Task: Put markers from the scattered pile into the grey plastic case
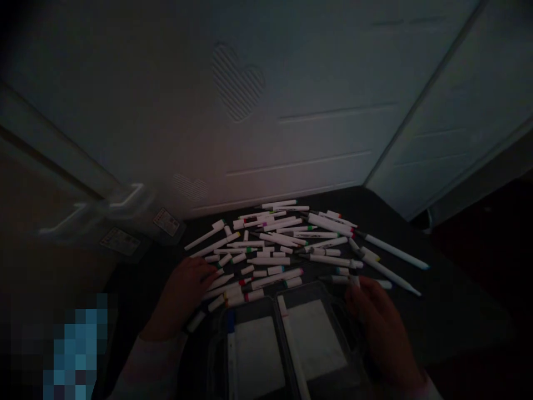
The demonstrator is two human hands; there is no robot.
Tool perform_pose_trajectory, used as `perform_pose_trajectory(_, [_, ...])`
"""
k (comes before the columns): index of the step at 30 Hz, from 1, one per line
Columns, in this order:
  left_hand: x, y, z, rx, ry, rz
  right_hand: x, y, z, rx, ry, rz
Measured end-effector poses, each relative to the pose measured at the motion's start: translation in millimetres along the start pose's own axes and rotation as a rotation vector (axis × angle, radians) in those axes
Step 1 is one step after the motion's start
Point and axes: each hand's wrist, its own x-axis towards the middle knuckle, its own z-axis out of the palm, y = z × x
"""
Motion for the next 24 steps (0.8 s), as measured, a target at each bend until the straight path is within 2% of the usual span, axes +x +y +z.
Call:
perform_pose_trajectory(8, [7.9,0.5,0.8,-0.008,-0.048,0.024,2.6,6.4,4.9,0.171,-0.071,-0.074])
perform_pose_trajectory(15, [9.4,3.6,-1.8,-0.031,-0.064,-0.008,2.6,6.4,7.8,0.264,-0.071,-0.060])
perform_pose_trajectory(21, [8.7,4.7,-0.6,-0.078,-0.038,-0.011,2.5,3.8,8.6,0.256,-0.114,-0.100])
perform_pose_trajectory(24, [9.1,2.2,-1.0,-0.139,0.024,0.031,1.6,1.8,9.3,0.260,-0.118,-0.115])
